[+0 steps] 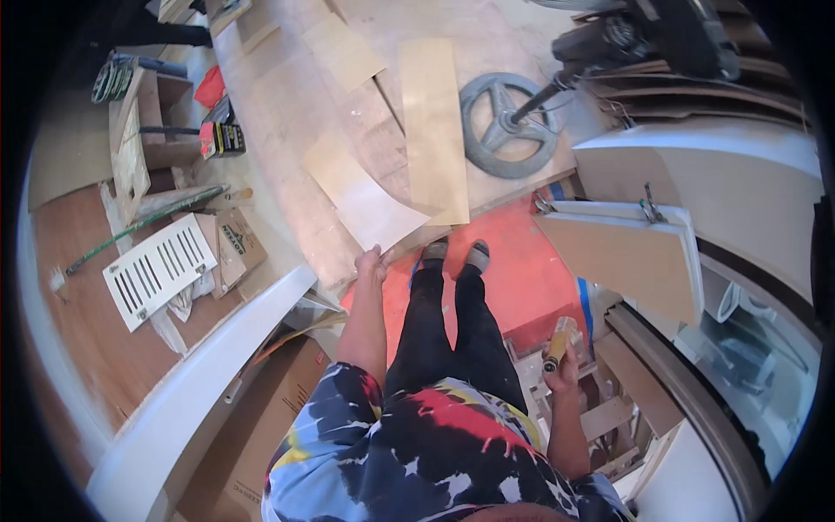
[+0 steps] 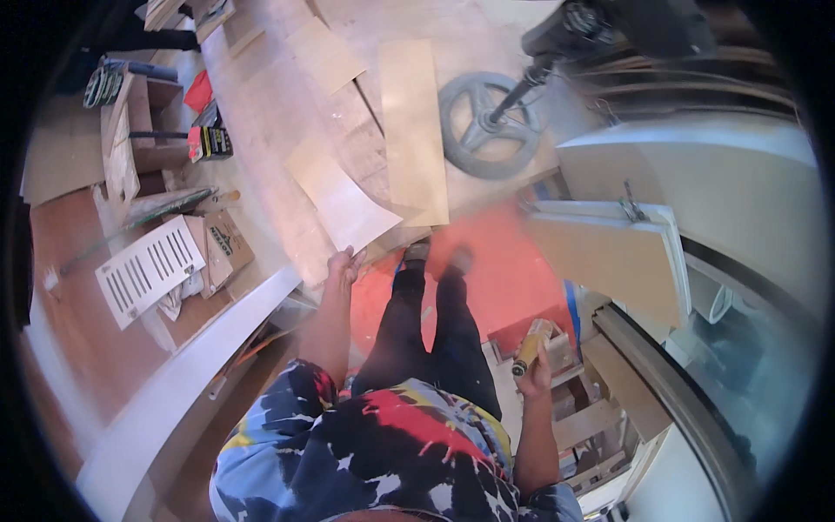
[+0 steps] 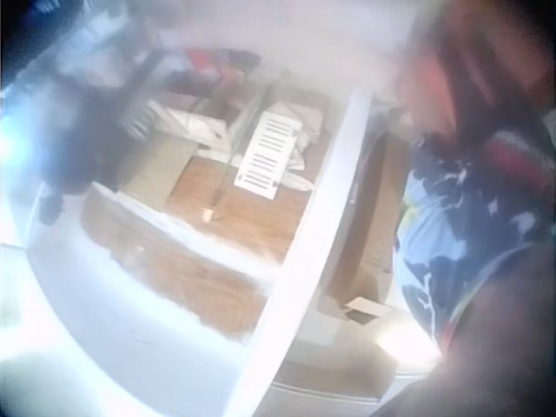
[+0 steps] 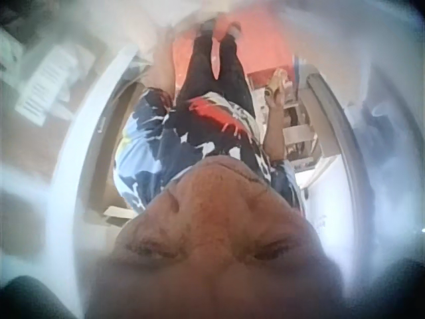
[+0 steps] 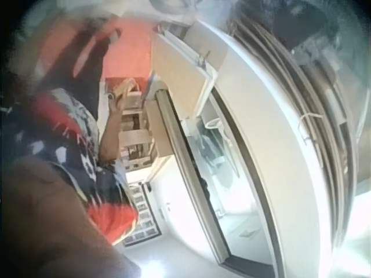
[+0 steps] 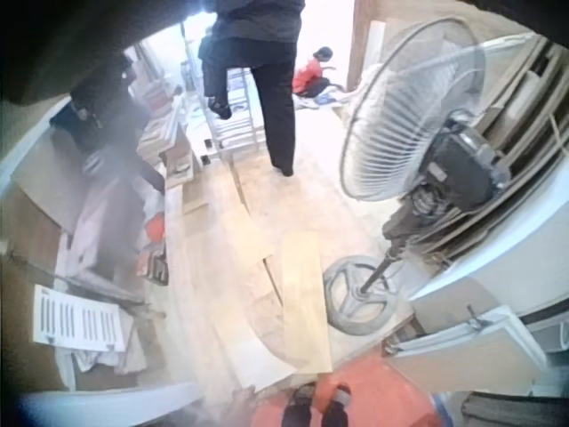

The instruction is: The person removes cabinet doors from a kitchen unit, carries them across the room, and places them on the floor. They then retrieve wooden trim pieces from a box and apply adhesive to them using a caulking gun.

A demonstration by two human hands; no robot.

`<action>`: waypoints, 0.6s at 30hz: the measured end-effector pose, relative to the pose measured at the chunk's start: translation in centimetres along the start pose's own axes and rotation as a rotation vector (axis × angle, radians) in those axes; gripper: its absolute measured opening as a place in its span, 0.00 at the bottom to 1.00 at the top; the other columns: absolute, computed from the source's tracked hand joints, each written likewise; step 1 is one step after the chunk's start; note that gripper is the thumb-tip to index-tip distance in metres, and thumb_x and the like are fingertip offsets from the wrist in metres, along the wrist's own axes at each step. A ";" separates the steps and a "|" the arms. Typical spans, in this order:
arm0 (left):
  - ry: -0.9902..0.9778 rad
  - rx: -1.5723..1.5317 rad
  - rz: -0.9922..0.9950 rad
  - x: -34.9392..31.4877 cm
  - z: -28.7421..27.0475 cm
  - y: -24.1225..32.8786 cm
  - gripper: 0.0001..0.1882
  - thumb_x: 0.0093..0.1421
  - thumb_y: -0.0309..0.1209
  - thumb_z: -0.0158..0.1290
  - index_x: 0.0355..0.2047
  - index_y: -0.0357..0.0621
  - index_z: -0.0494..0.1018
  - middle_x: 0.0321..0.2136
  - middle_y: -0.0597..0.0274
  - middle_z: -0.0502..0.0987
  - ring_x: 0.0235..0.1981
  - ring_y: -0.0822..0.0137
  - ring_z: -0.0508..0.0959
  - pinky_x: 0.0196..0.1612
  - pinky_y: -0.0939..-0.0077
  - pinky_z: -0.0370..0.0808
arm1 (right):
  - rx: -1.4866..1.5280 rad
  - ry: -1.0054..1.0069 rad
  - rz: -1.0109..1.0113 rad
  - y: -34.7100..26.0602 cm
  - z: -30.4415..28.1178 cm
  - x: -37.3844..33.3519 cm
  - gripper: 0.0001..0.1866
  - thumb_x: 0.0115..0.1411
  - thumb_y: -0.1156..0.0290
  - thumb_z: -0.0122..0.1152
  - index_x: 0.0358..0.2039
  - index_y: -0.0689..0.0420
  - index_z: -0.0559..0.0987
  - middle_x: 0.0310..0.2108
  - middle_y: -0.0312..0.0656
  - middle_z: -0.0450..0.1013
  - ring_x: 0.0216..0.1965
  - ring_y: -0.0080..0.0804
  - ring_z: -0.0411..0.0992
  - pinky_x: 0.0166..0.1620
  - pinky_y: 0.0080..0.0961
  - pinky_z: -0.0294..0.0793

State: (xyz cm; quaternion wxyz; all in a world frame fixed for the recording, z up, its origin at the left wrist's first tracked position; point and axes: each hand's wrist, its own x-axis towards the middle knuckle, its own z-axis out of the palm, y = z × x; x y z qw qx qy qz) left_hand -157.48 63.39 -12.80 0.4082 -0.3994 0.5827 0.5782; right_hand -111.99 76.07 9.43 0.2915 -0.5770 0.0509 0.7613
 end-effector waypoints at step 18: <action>-0.412 0.594 0.257 -25.6 1.3 7.6 0.16 0.62 0.20 0.37 0.52 0.32 0.58 0.45 0.47 0.69 0.43 0.54 0.75 0.43 0.65 0.79 | 0.300 -0.172 -0.082 0.9 0.1 -3.1 0.19 0.56 0.63 0.57 0.45 0.57 0.68 0.32 0.46 0.72 0.32 0.39 0.74 0.37 0.36 0.77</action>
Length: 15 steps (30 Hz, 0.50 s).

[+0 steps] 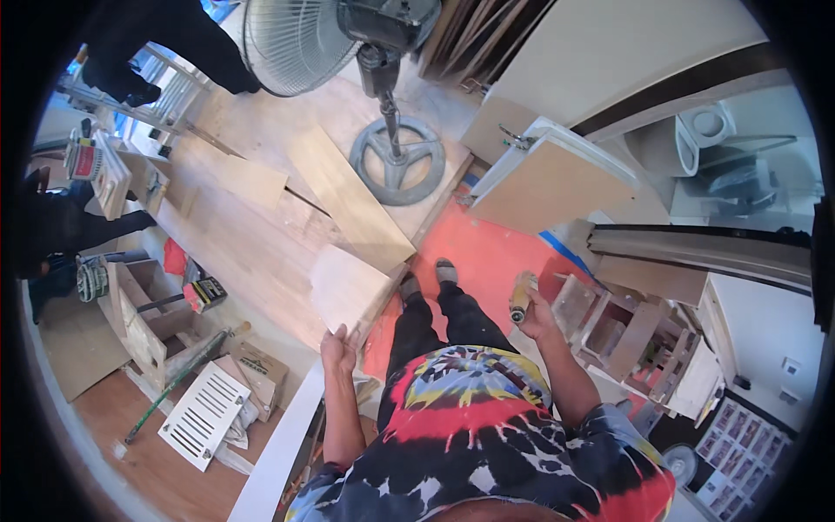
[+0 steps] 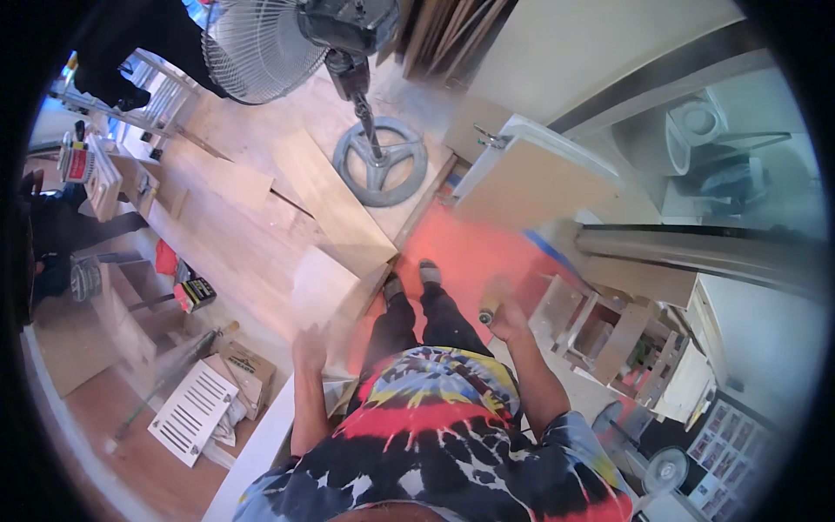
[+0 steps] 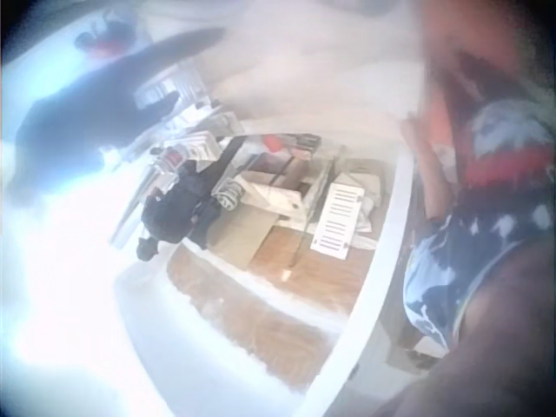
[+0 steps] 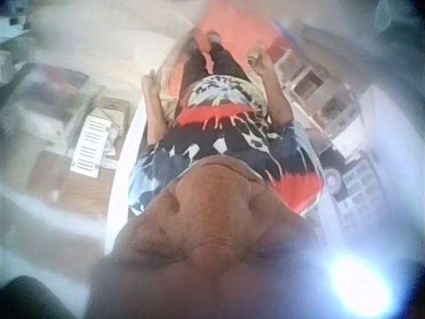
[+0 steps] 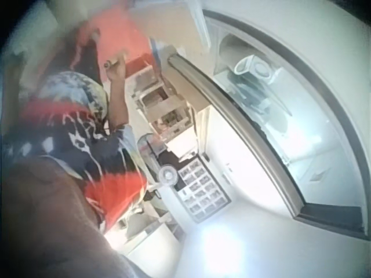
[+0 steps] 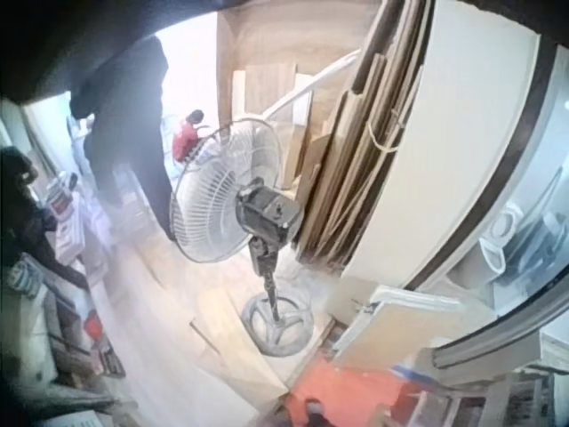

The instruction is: The person removes cabinet doors from a kitchen unit, carries them across the room, and places them on the floor. They then retrieve wooden trim pieces from a box and apply adhesive to them using a caulking gun.

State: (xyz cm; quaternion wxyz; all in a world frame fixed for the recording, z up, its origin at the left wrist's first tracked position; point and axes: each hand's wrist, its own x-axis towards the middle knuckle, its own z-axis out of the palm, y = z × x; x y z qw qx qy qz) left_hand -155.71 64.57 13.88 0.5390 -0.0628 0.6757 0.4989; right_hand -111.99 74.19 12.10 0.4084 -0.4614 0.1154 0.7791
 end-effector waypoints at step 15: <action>-0.496 -0.433 -0.024 -7.4 6.6 4.6 0.18 0.59 0.23 0.48 0.50 0.33 0.64 0.43 0.51 0.74 0.41 0.62 0.77 0.37 0.73 0.80 | 0.178 -0.389 0.135 1.9 10.1 0.0 0.19 0.58 0.57 0.49 0.40 0.62 0.72 0.37 0.50 0.72 0.37 0.43 0.74 0.47 0.44 0.74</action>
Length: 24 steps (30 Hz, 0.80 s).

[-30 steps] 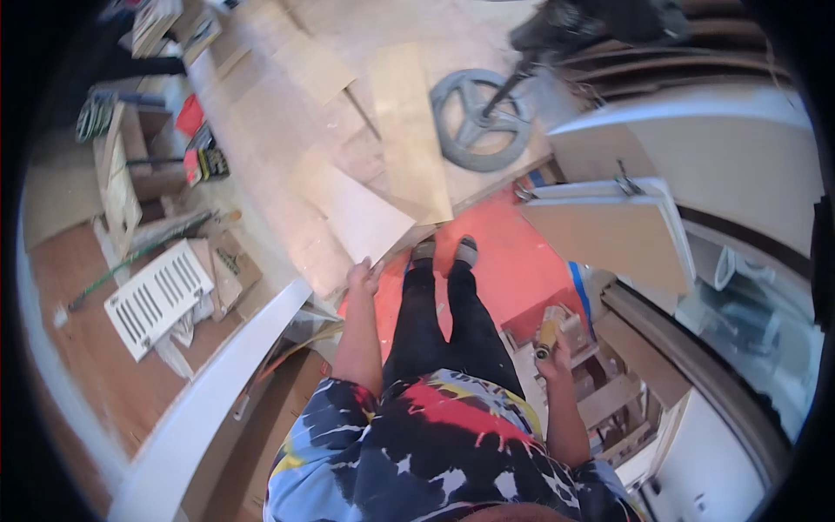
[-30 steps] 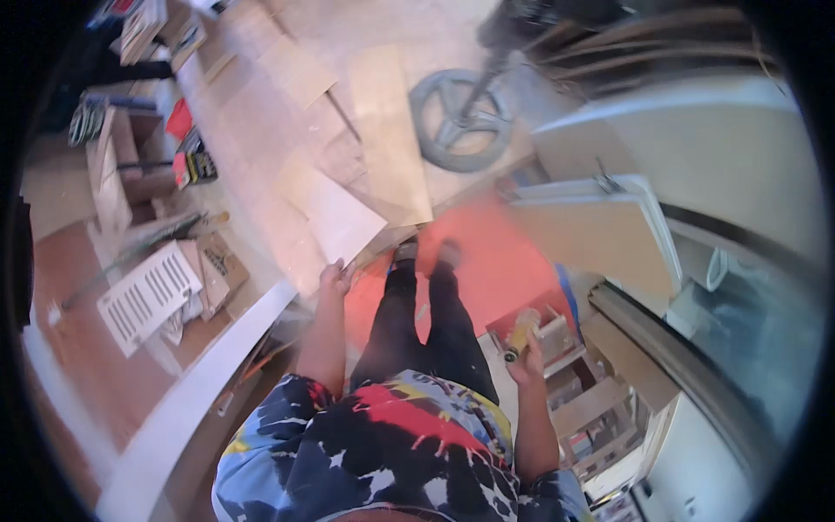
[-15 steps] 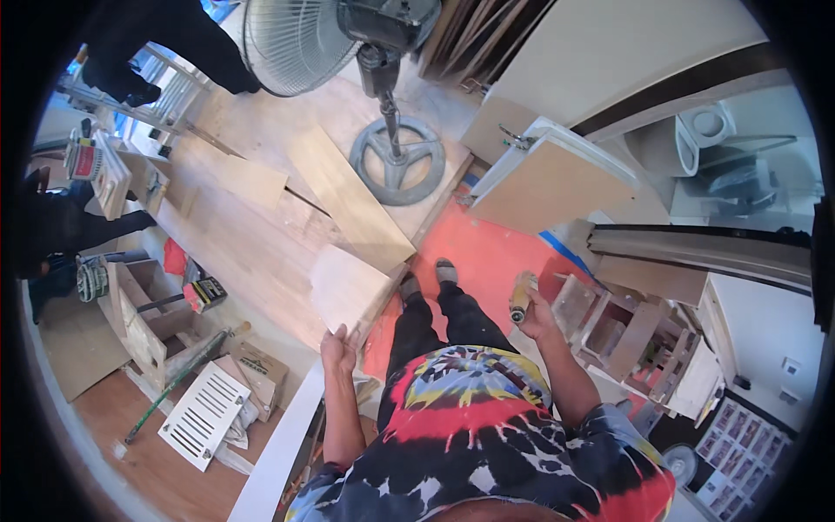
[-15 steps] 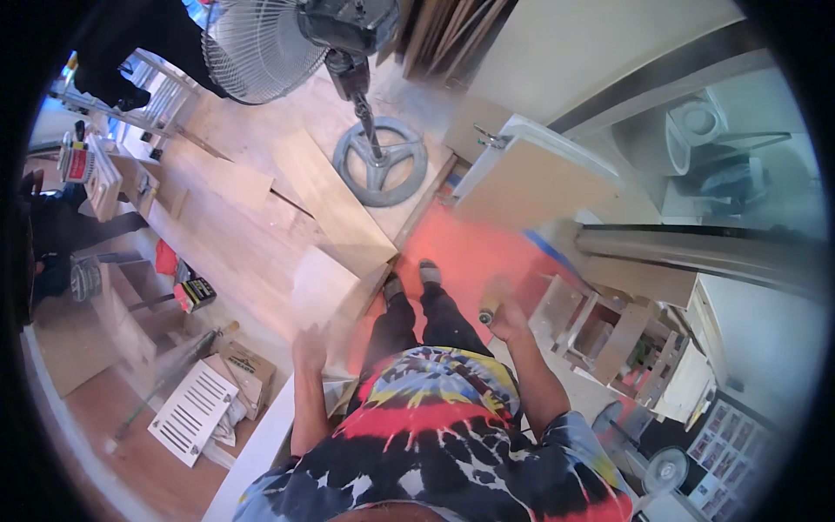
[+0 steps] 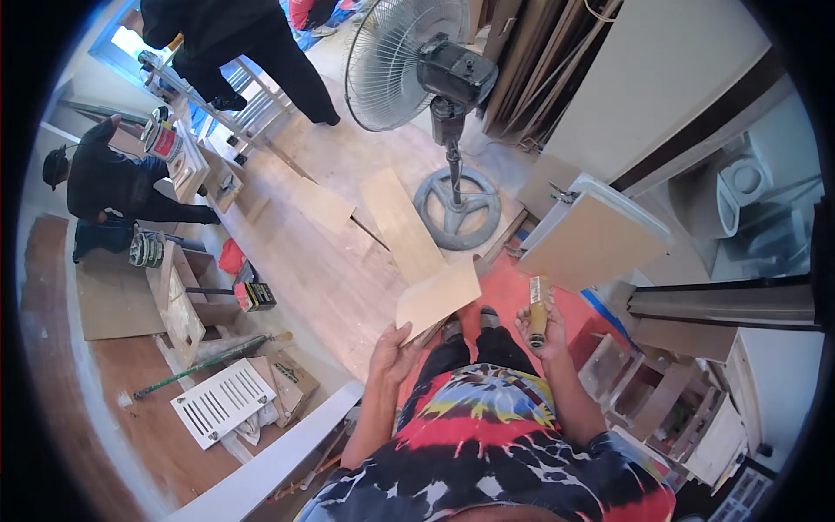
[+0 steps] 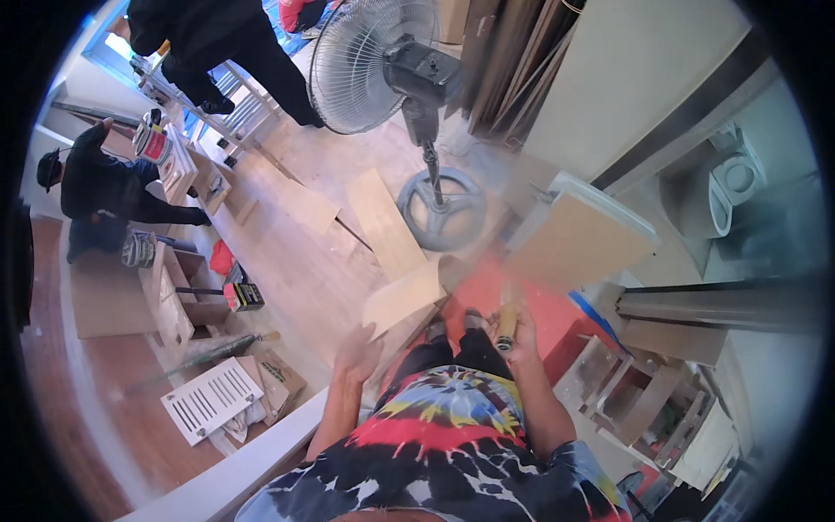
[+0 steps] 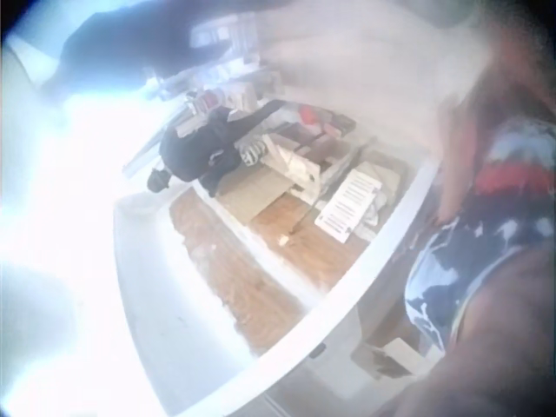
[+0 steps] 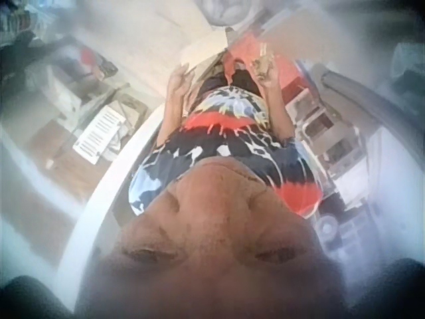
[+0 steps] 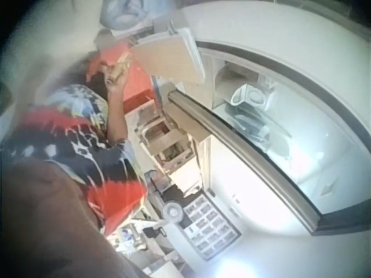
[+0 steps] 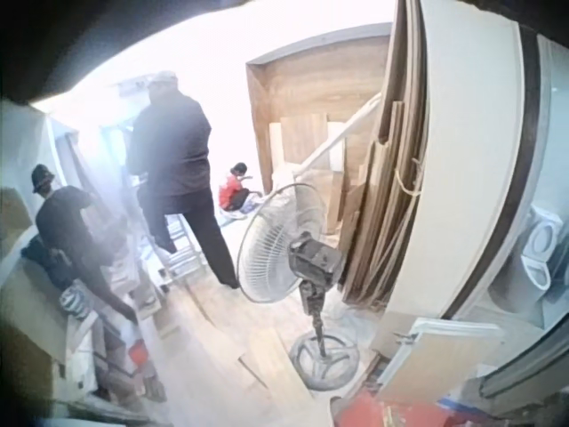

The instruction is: The person removes cabinet doors from a kitchen unit, carries them across the room, and places them on the floor. They then retrieve wooden trim pieces from a box and apply adhesive to them using a caulking gun.

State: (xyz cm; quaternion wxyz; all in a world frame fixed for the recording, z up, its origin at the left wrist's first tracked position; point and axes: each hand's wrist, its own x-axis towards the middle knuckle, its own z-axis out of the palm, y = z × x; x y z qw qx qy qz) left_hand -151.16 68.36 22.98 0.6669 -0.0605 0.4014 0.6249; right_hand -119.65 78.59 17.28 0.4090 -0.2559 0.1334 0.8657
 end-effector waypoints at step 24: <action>-0.172 -0.538 -0.112 4.9 13.7 -21.5 0.25 0.65 0.46 0.40 0.55 0.42 0.62 0.52 0.55 0.69 0.54 0.55 0.68 0.59 0.58 0.62 | -0.671 0.087 -0.262 -20.3 5.4 -15.6 0.25 0.53 0.69 0.55 0.51 0.64 0.67 0.45 0.43 0.71 0.45 0.34 0.71 0.49 0.31 0.72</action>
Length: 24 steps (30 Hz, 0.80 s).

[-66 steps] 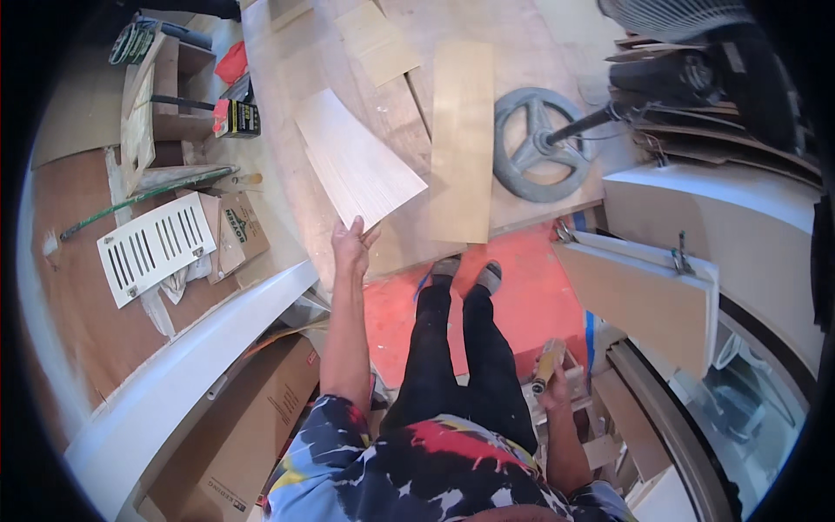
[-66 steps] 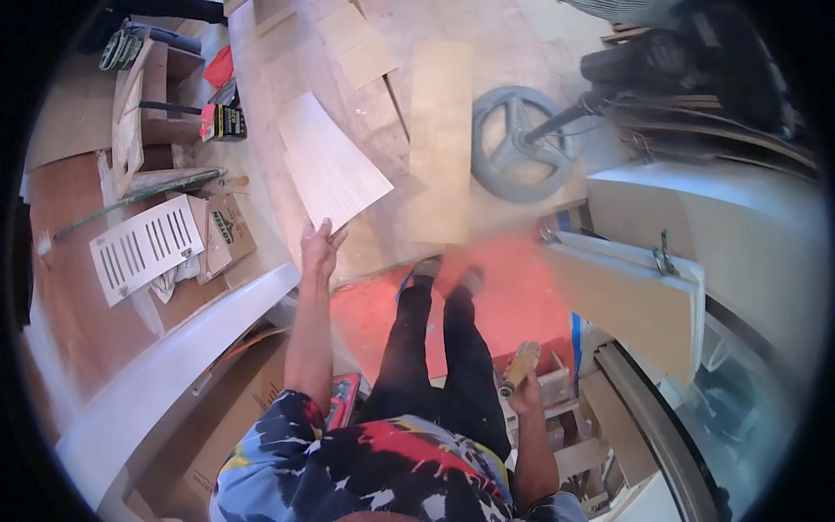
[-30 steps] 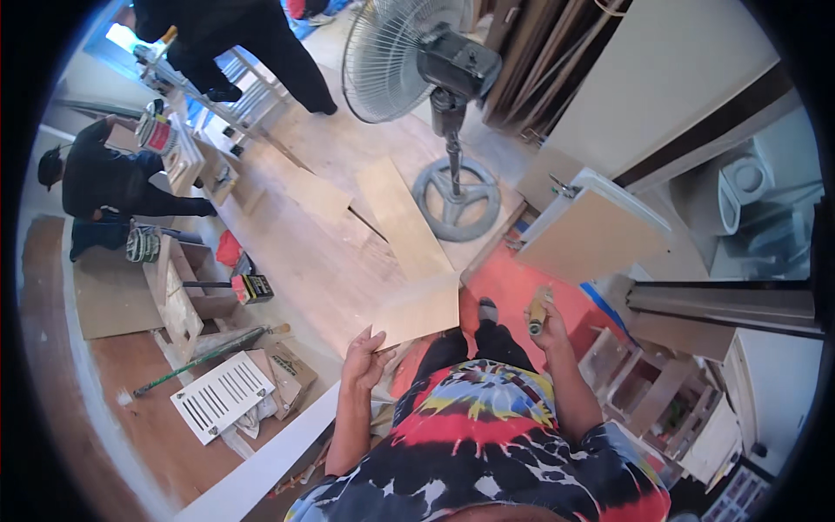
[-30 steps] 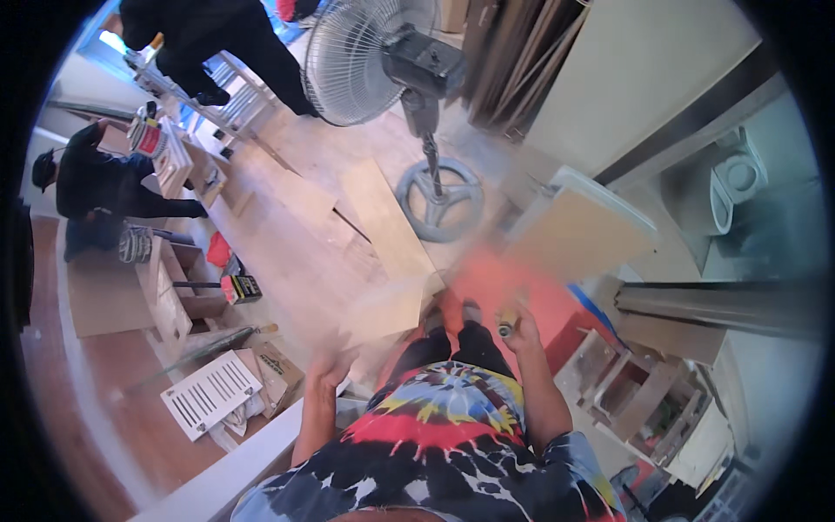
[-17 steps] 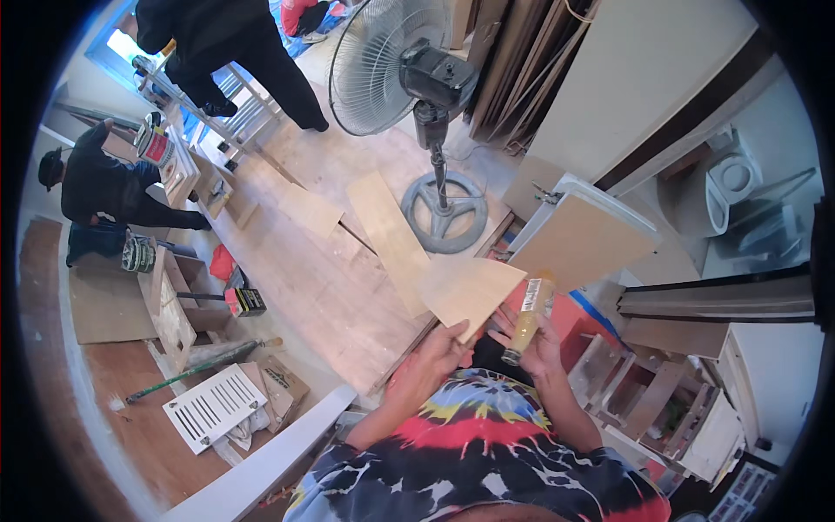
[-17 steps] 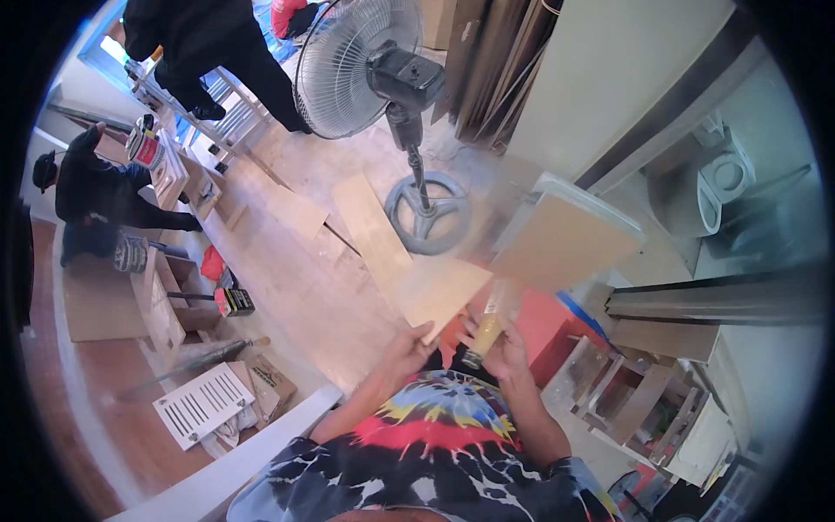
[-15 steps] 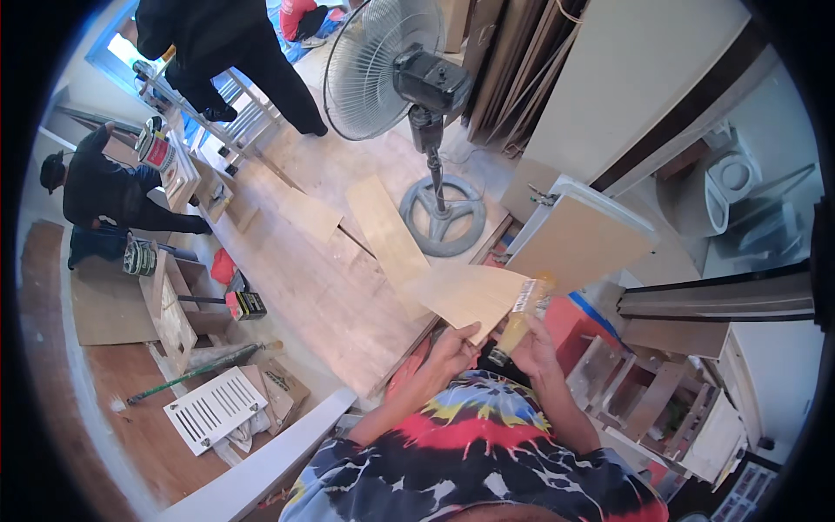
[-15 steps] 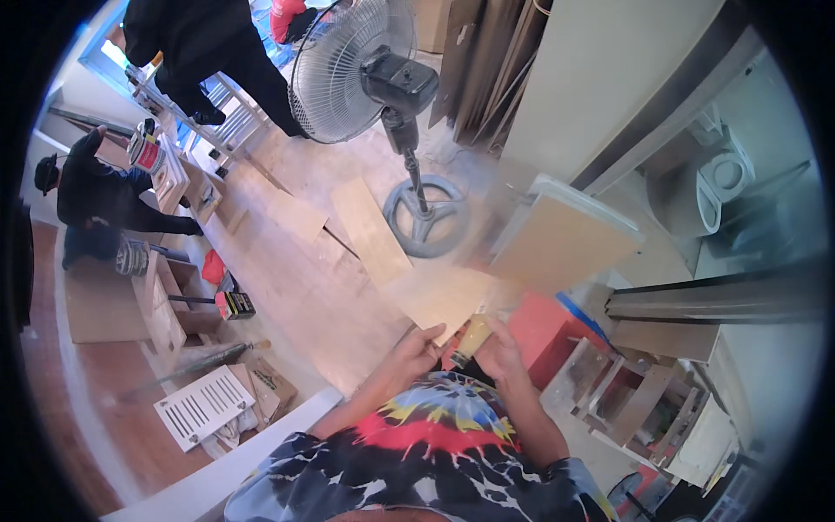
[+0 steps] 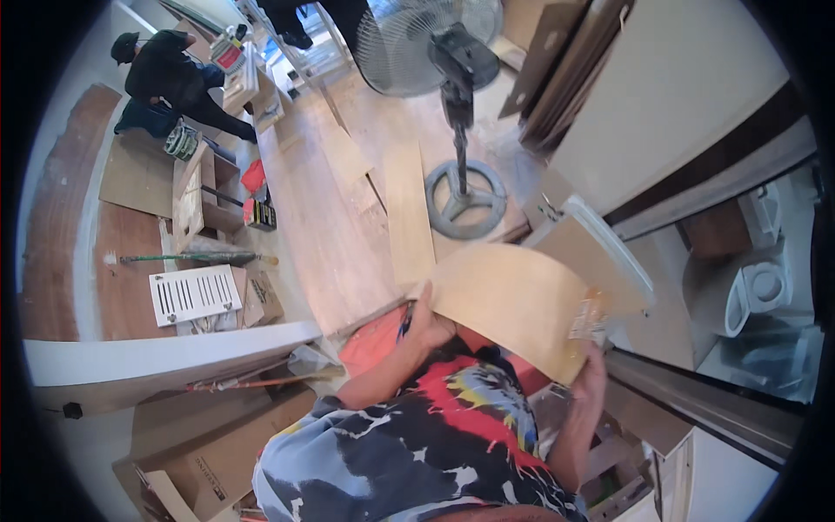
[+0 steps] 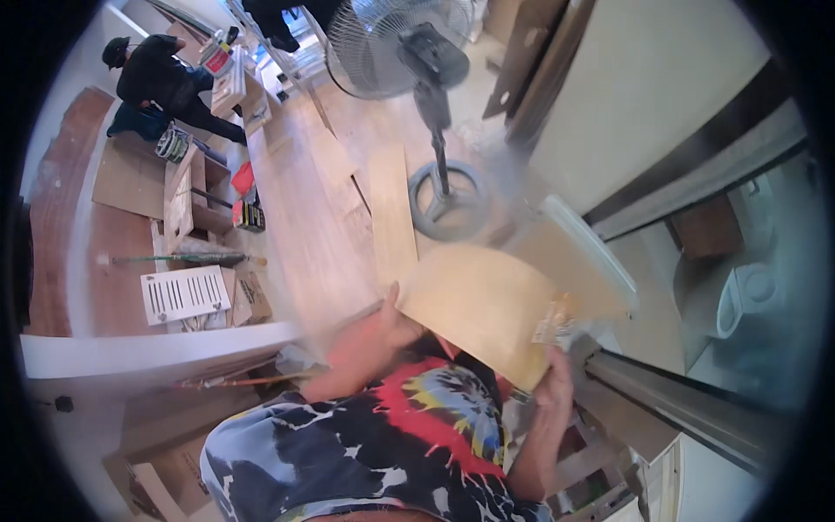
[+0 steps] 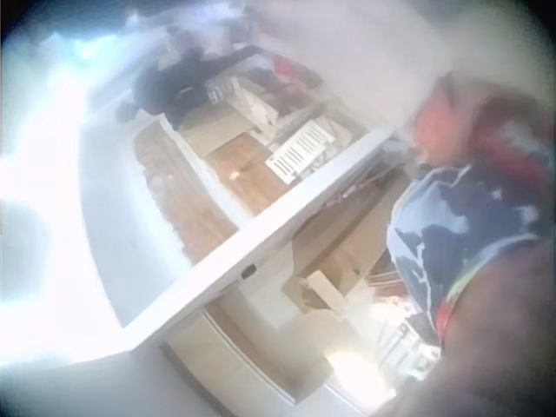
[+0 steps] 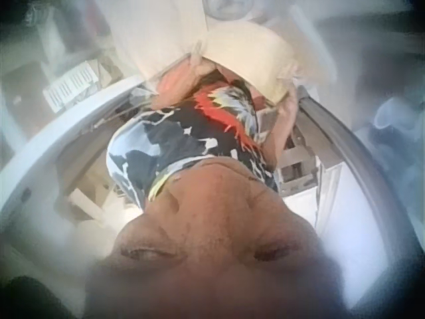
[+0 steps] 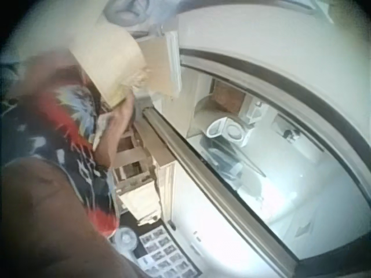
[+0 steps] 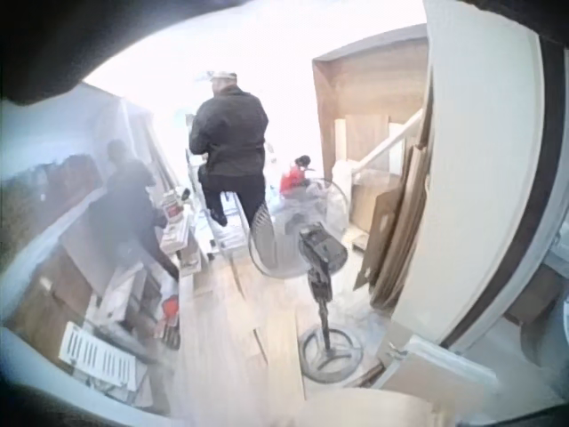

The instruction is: The person removes cabinet doors from a kitchen unit, carries them across the room, and places them on the floor. They then retrieve wooden trim pieces from a box and apply adhesive to them using a caulking gun.

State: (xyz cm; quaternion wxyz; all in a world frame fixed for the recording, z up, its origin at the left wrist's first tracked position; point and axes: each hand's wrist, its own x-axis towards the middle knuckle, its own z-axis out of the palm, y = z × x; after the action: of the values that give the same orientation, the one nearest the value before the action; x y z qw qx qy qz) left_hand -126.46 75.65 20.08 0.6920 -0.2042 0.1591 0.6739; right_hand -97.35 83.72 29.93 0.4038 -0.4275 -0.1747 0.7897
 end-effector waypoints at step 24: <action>0.265 0.470 0.216 21.2 -0.8 -4.9 0.14 0.62 0.25 0.46 0.49 0.39 0.67 0.47 0.53 0.73 0.48 0.59 0.74 0.52 0.62 0.74 | -0.030 0.517 -0.250 -6.7 -28.1 4.5 0.15 0.56 0.66 0.56 0.41 0.62 0.74 0.35 0.41 0.75 0.36 0.31 0.74 0.42 0.28 0.75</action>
State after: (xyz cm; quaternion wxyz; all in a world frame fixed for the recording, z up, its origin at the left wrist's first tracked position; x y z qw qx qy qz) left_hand -120.62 93.57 9.19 0.6177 -0.1067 0.4207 0.6558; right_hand -72.52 89.36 15.56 0.5228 -0.5958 -0.1289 0.5959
